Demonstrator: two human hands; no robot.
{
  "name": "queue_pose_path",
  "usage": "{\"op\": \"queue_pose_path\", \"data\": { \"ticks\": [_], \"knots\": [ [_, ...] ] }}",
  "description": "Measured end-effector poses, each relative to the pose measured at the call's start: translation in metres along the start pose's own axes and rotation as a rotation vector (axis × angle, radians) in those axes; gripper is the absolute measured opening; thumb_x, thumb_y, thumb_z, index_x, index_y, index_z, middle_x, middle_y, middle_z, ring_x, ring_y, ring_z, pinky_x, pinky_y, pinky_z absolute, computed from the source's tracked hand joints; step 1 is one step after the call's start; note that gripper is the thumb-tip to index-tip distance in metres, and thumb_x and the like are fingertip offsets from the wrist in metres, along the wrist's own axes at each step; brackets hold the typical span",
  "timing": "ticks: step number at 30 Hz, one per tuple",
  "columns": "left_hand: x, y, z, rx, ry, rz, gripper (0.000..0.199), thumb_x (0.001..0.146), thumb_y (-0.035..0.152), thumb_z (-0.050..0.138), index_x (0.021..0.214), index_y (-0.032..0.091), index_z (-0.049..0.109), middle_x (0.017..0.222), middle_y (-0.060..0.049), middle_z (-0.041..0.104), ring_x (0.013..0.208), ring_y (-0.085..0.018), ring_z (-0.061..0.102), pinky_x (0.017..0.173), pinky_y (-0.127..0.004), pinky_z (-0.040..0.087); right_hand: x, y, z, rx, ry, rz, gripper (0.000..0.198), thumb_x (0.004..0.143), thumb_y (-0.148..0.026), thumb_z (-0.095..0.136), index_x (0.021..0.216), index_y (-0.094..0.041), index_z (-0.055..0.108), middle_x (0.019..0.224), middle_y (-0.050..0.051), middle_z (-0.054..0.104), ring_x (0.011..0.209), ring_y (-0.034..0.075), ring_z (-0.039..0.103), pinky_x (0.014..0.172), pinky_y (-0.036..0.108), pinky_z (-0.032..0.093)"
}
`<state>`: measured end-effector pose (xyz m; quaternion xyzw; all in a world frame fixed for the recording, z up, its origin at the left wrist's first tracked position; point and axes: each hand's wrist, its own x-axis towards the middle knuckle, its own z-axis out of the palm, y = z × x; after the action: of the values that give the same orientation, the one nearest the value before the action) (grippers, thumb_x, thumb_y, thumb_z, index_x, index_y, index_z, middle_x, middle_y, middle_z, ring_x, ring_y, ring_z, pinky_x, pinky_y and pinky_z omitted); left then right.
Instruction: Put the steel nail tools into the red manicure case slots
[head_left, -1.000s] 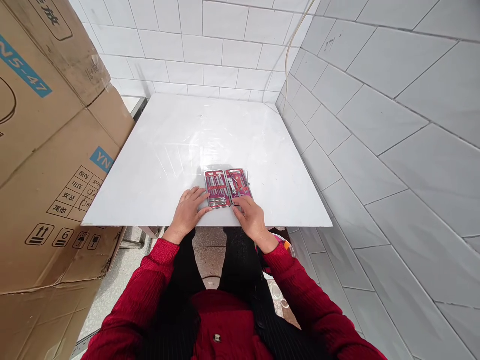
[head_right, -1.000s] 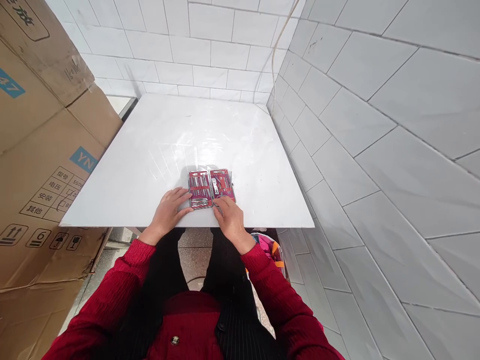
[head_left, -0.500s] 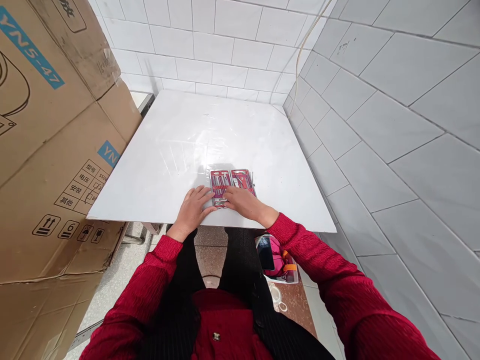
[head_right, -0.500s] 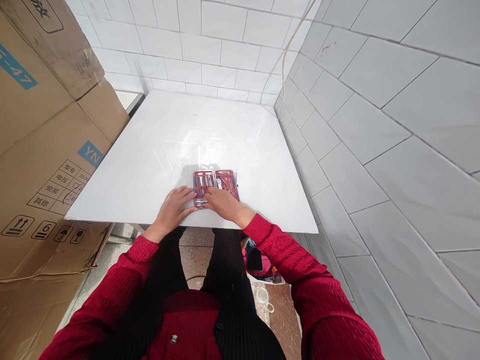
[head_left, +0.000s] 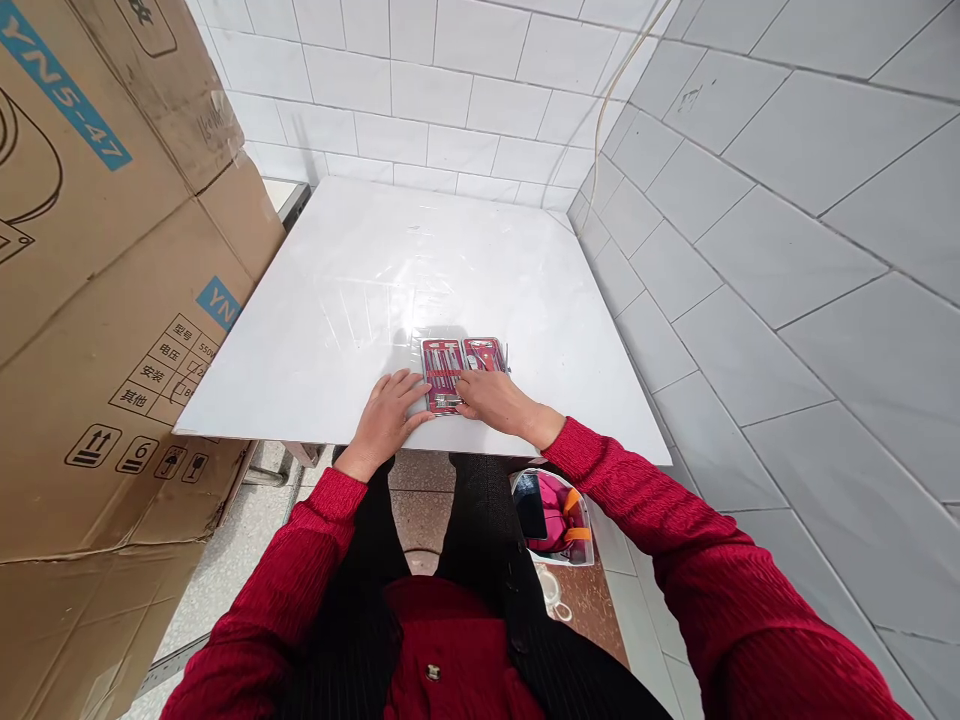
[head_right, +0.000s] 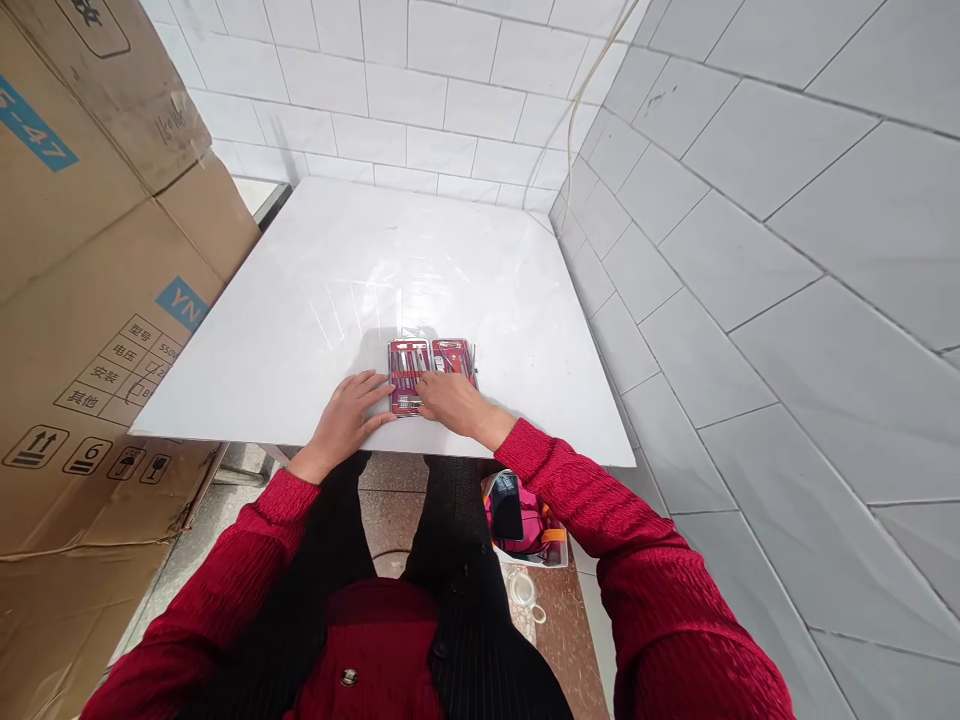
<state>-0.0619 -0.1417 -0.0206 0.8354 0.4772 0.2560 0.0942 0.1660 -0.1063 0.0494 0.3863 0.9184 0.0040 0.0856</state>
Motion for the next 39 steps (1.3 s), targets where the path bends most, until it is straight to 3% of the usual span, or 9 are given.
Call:
{"op": "queue_pose_path", "data": {
  "ticks": [7, 13, 18, 22, 26, 29, 34, 39],
  "knots": [
    [-0.001, -0.001, 0.001, 0.020, 0.008, -0.001, 0.045, 0.100, 0.044, 0.060, 0.139, 0.024, 0.059, 0.147, -0.010, 0.059, 0.146, -0.032, 0.043, 0.121, -0.054, 0.031, -0.014, 0.015, -0.018, -0.056, -0.063, -0.028, 0.022, 0.097, -0.024, 0.060, 0.110, -0.008, 0.069, 0.109, 0.016, 0.069, 0.099, 0.026, 0.064, 0.072, 0.031, 0.040],
    [-0.001, 0.000, 0.001, 0.040, 0.018, 0.010, 0.045, 0.099, 0.043, 0.061, 0.139, 0.023, 0.060, 0.146, -0.011, 0.059, 0.145, -0.032, 0.043, 0.120, -0.055, 0.034, -0.022, 0.027, -0.031, -0.016, -0.037, 0.133, 0.024, 0.099, -0.030, 0.059, 0.106, -0.011, 0.070, 0.109, 0.014, 0.070, 0.095, 0.023, 0.065, 0.067, 0.030, 0.036],
    [-0.002, 0.004, -0.002, 0.052, 0.019, 0.025, 0.043, 0.099, 0.041, 0.061, 0.138, 0.021, 0.061, 0.145, -0.011, 0.060, 0.143, -0.032, 0.045, 0.118, -0.055, 0.036, 0.021, 0.006, -0.035, 0.060, 0.071, 0.190, 0.028, 0.100, -0.037, 0.055, 0.105, -0.014, 0.071, 0.108, 0.012, 0.071, 0.095, 0.024, 0.066, 0.068, 0.030, 0.036],
    [-0.003, 0.008, -0.005, 0.050, 0.026, 0.041, 0.041, 0.100, 0.039, 0.060, 0.137, 0.021, 0.062, 0.147, -0.011, 0.059, 0.142, -0.031, 0.046, 0.118, -0.054, 0.036, 0.075, -0.022, -0.038, 0.096, 0.115, 0.140, 0.031, 0.099, -0.038, 0.054, 0.105, -0.013, 0.072, 0.108, 0.014, 0.072, 0.095, 0.025, 0.067, 0.072, 0.031, 0.039],
    [-0.003, 0.008, -0.006, 0.033, 0.057, 0.062, 0.039, 0.099, 0.036, 0.063, 0.135, 0.023, 0.064, 0.139, -0.010, 0.064, 0.137, -0.030, 0.050, 0.116, -0.051, 0.039, 0.116, -0.044, -0.035, 0.089, 0.057, 0.103, 0.030, 0.097, -0.034, 0.057, 0.111, -0.013, 0.073, 0.110, 0.015, 0.072, 0.099, 0.027, 0.068, 0.075, 0.031, 0.043],
    [-0.002, 0.008, -0.006, 0.026, 0.075, 0.072, 0.035, 0.099, 0.036, 0.063, 0.131, 0.024, 0.066, 0.132, -0.009, 0.068, 0.132, -0.030, 0.054, 0.115, -0.050, 0.041, 0.127, -0.048, -0.029, 0.105, 0.033, 0.084, 0.029, 0.097, -0.034, 0.058, 0.110, -0.014, 0.073, 0.111, 0.015, 0.073, 0.101, 0.026, 0.068, 0.078, 0.031, 0.044],
    [-0.003, 0.008, -0.004, 0.067, 0.052, 0.060, 0.038, 0.099, 0.037, 0.061, 0.134, 0.021, 0.064, 0.144, -0.011, 0.060, 0.142, -0.032, 0.046, 0.119, -0.054, 0.035, 0.104, -0.022, -0.025, 0.242, 0.177, 0.109, 0.026, 0.097, -0.035, 0.059, 0.112, -0.018, 0.073, 0.112, 0.008, 0.073, 0.099, 0.021, 0.065, 0.076, 0.029, 0.040],
    [-0.005, 0.009, -0.003, 0.085, 0.035, 0.041, 0.036, 0.101, 0.038, 0.057, 0.132, 0.020, 0.065, 0.143, -0.011, 0.061, 0.142, -0.033, 0.047, 0.119, -0.054, 0.036, 0.059, 0.020, -0.016, 0.306, 0.219, 0.403, 0.019, 0.094, -0.023, 0.056, 0.090, -0.018, 0.073, 0.091, 0.005, 0.074, 0.080, 0.018, 0.061, 0.064, 0.029, 0.031]
  ]
}}
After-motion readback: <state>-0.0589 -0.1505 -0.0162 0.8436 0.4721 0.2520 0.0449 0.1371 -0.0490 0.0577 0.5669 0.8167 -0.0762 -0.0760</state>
